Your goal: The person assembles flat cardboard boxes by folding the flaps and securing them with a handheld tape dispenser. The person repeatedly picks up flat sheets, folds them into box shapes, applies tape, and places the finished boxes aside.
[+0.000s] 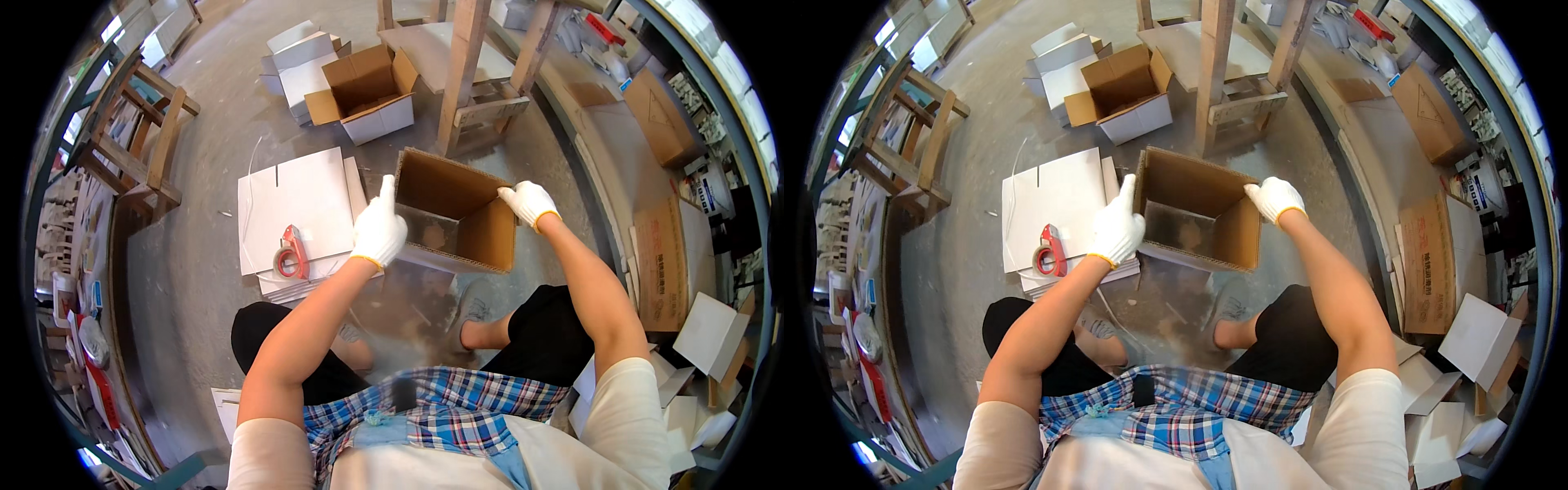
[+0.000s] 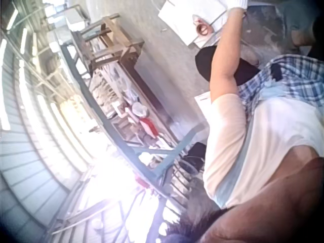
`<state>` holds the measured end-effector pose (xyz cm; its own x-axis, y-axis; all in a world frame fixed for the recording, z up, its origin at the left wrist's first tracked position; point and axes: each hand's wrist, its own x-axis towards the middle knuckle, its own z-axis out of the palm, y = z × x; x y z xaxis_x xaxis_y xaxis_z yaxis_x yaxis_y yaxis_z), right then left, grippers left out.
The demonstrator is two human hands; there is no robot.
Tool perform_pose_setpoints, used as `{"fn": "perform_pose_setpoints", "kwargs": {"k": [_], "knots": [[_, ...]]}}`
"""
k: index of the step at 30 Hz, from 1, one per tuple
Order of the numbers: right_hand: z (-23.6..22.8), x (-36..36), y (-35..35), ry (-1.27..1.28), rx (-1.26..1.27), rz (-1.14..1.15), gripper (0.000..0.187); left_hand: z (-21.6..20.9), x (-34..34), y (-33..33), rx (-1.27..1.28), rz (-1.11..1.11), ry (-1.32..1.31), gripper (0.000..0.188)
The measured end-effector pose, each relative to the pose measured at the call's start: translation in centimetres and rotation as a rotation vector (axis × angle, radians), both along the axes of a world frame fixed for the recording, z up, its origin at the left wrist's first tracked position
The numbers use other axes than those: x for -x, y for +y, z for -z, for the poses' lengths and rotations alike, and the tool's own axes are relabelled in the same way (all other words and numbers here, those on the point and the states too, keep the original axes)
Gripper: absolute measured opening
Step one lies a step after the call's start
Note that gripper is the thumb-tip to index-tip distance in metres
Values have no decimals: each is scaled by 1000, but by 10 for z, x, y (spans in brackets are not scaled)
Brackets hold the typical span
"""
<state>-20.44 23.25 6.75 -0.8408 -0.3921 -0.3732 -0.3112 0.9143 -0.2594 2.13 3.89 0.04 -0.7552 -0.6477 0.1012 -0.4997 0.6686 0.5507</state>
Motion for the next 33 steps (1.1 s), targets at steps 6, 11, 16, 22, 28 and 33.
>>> {"fn": "perform_pose_setpoints", "kwargs": {"k": [6,11,16,22,28,33], "knots": [[-2,22,6,427,-132,-185,35,-15,-1,22,3,52,-152,78],[29,19,-1,416,-293,-221,24,-8,2,34,6,107,-257,74],[37,15,-9,398,-370,-197,68,-16,2,49,160,192,-305,69],[35,-16,-26,386,-254,-164,80,-25,13,60,268,291,-408,66],[51,-12,-26,416,-85,-148,83,-20,51,79,373,573,-543,46],[30,-45,5,195,87,-467,92,-8,52,63,362,703,-530,65]]}}
